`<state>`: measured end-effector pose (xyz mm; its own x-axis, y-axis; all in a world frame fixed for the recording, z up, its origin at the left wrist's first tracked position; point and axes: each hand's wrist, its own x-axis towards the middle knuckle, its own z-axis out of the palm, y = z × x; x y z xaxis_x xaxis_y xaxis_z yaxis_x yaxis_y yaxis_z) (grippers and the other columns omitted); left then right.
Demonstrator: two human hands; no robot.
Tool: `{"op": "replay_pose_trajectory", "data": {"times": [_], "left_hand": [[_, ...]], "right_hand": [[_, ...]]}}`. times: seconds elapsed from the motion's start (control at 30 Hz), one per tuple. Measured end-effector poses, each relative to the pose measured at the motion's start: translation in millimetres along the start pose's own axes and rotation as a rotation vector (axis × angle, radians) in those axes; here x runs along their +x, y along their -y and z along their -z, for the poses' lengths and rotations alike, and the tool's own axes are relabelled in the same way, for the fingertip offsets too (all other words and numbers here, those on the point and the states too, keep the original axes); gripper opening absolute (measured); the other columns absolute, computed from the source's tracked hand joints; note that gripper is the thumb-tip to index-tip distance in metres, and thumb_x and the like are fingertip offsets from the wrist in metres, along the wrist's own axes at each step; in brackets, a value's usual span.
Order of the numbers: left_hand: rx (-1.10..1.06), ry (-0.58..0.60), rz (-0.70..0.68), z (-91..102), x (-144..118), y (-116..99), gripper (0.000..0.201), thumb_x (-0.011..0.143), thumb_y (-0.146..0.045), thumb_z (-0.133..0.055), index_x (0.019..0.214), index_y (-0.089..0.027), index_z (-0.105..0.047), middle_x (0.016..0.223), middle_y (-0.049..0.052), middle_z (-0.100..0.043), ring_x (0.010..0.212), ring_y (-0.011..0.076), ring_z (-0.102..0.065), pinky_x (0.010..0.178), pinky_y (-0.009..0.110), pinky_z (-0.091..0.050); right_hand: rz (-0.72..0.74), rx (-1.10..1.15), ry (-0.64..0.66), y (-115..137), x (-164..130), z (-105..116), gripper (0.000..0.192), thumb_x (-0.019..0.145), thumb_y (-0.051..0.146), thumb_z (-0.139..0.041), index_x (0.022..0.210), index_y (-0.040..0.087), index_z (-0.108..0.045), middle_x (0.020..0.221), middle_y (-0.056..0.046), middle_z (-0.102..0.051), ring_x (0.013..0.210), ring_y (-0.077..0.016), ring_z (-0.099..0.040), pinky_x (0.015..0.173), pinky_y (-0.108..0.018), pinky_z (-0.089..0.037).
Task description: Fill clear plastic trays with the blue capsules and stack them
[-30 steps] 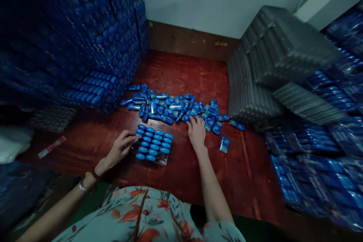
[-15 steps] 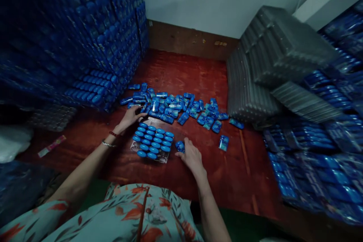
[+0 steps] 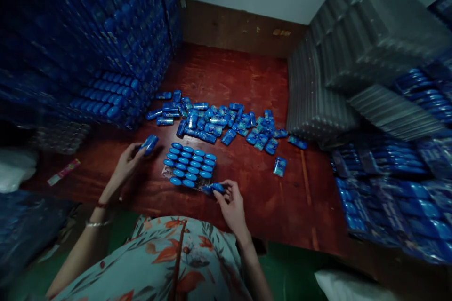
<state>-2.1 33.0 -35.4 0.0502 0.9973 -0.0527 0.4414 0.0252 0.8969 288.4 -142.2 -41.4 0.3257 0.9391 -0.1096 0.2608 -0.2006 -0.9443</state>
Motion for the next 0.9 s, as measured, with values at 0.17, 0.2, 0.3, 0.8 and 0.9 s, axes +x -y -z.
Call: {"op": "replay_pose_trajectory", "data": {"times": [0.17,0.2,0.3,0.8,0.9], "left_hand": [[-0.146,0.026,0.196,21.8,-60.3,7.8,0.048,0.072,-0.054,-0.062,0.098,-0.015,-0.059,0.089,0.005,-0.066,0.076,0.0169,-0.06,0.071,0.028,-0.05],[-0.169,0.031,0.221,21.4,-66.7,7.8,0.049,0.071,-0.055,-0.063,0.099,-0.015,-0.058,0.09,0.005,-0.066,0.074,0.0166,-0.06,0.069,0.028,-0.05],[-0.187,0.031,0.228,13.9,-74.6,6.2,0.05,0.069,-0.055,-0.065,0.098,-0.015,-0.057,0.089,0.005,-0.065,0.075,0.0165,-0.06,0.069,0.029,-0.05],[0.406,0.134,-0.457,0.2,-85.6,-21.0,0.028,0.09,-0.015,-0.038,0.109,-0.019,-0.057,0.1,0.008,-0.057,0.089,0.017,-0.057,0.076,0.028,-0.049],[0.553,0.151,-0.537,-16.5,-82.4,-14.3,0.034,0.089,-0.01,-0.034,0.117,-0.017,-0.053,0.098,0.01,-0.057,0.09,0.0194,-0.056,0.079,0.033,-0.049]], "right_hand": [[0.425,-0.413,0.049,-0.4,0.4,-8.6,0.026,0.088,0.016,-0.044,0.111,0.022,-0.053,0.105,-0.008,-0.063,0.099,-0.018,-0.061,0.089,-0.035,-0.051],[0.501,-0.506,0.088,0.3,3.1,-7.4,0.032,0.087,0.011,-0.04,0.115,0.021,-0.053,0.106,-0.009,-0.063,0.1,-0.0182,-0.061,0.089,-0.035,-0.05],[0.595,-0.749,0.221,9.0,11.6,-0.3,0.048,0.082,0.002,-0.034,0.122,0.021,-0.053,0.106,-0.009,-0.062,0.098,-0.0185,-0.06,0.087,-0.034,-0.051],[0.602,-1.105,0.415,41.3,28.2,8.2,0.053,0.083,0.003,-0.041,0.129,0.027,-0.05,0.096,-0.006,-0.061,0.085,-0.0175,-0.059,0.079,-0.03,-0.047],[0.608,-1.089,0.402,36.1,26.5,9.5,0.054,0.083,0.003,-0.041,0.131,0.027,-0.049,0.094,-0.006,-0.061,0.082,-0.0167,-0.059,0.077,-0.03,-0.047]]}}
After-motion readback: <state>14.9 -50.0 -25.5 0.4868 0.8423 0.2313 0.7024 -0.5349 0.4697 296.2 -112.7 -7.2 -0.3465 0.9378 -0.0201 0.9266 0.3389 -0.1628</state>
